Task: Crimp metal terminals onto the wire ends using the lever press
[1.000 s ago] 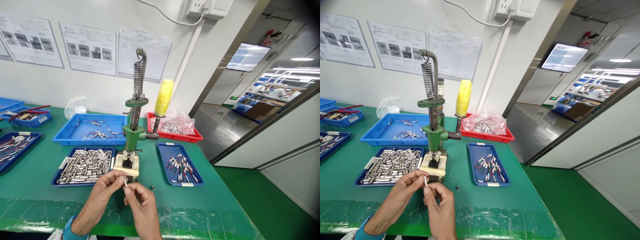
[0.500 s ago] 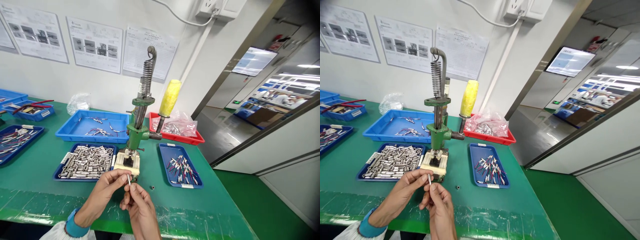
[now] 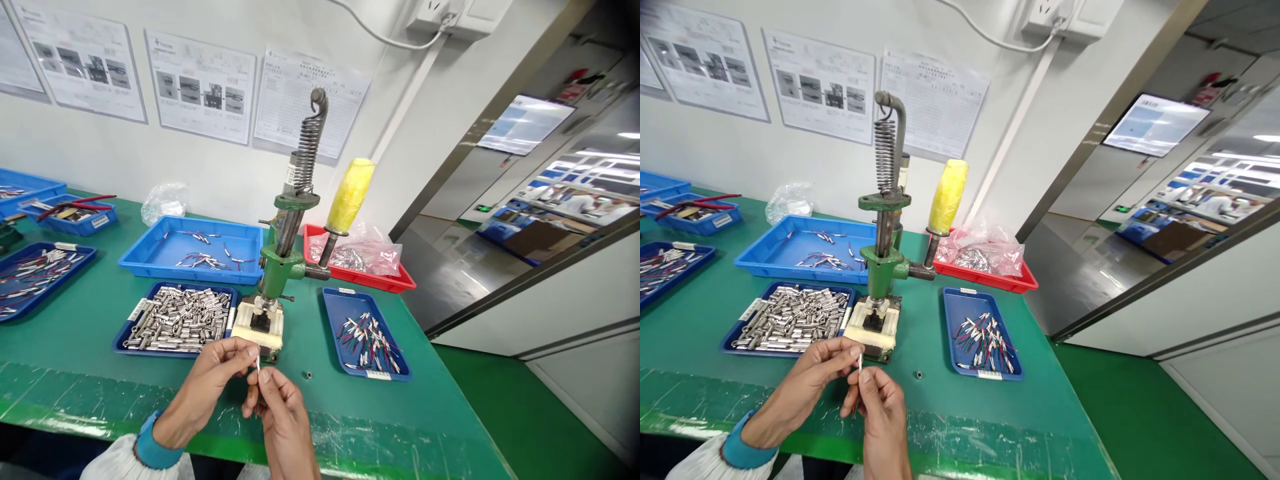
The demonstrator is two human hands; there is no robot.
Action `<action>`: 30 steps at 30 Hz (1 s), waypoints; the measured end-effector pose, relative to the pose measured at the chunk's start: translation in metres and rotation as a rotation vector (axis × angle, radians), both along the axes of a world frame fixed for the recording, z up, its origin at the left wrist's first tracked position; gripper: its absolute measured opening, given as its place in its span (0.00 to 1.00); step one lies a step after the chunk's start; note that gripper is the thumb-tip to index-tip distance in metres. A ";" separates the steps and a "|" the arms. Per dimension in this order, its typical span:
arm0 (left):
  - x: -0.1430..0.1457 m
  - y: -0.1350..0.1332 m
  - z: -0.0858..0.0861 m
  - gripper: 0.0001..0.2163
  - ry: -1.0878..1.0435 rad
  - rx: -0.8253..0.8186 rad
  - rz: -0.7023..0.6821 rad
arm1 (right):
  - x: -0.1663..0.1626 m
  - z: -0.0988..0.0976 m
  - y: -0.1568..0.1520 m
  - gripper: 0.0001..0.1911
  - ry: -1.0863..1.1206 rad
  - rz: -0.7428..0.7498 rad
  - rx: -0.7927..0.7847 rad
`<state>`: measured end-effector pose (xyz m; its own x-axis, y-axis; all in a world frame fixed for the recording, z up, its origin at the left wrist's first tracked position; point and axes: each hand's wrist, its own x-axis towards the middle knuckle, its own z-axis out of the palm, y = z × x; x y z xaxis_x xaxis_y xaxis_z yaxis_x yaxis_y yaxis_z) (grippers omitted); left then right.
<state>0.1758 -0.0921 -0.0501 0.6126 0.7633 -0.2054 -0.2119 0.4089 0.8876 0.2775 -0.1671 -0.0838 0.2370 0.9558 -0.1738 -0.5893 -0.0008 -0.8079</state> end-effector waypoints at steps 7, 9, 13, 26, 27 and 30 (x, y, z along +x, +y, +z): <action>-0.002 0.000 0.001 0.19 0.074 -0.027 0.109 | -0.001 -0.007 0.001 0.19 0.352 0.016 0.001; -0.002 -0.001 -0.002 0.21 0.068 -0.029 0.072 | -0.001 -0.007 0.001 0.18 0.411 0.044 0.029; 0.000 -0.002 -0.008 0.24 0.077 -0.002 0.004 | 0.000 -0.006 0.000 0.16 0.480 0.082 0.071; -0.003 0.000 -0.007 0.23 0.145 0.101 -0.014 | -0.003 -0.013 -0.001 0.19 0.442 0.095 0.070; -0.003 0.000 -0.008 0.22 0.136 0.103 -0.017 | -0.002 -0.013 -0.001 0.19 0.419 0.085 0.069; -0.002 -0.001 -0.009 0.21 0.104 0.098 -0.025 | -0.002 -0.015 -0.002 0.19 0.371 0.064 0.070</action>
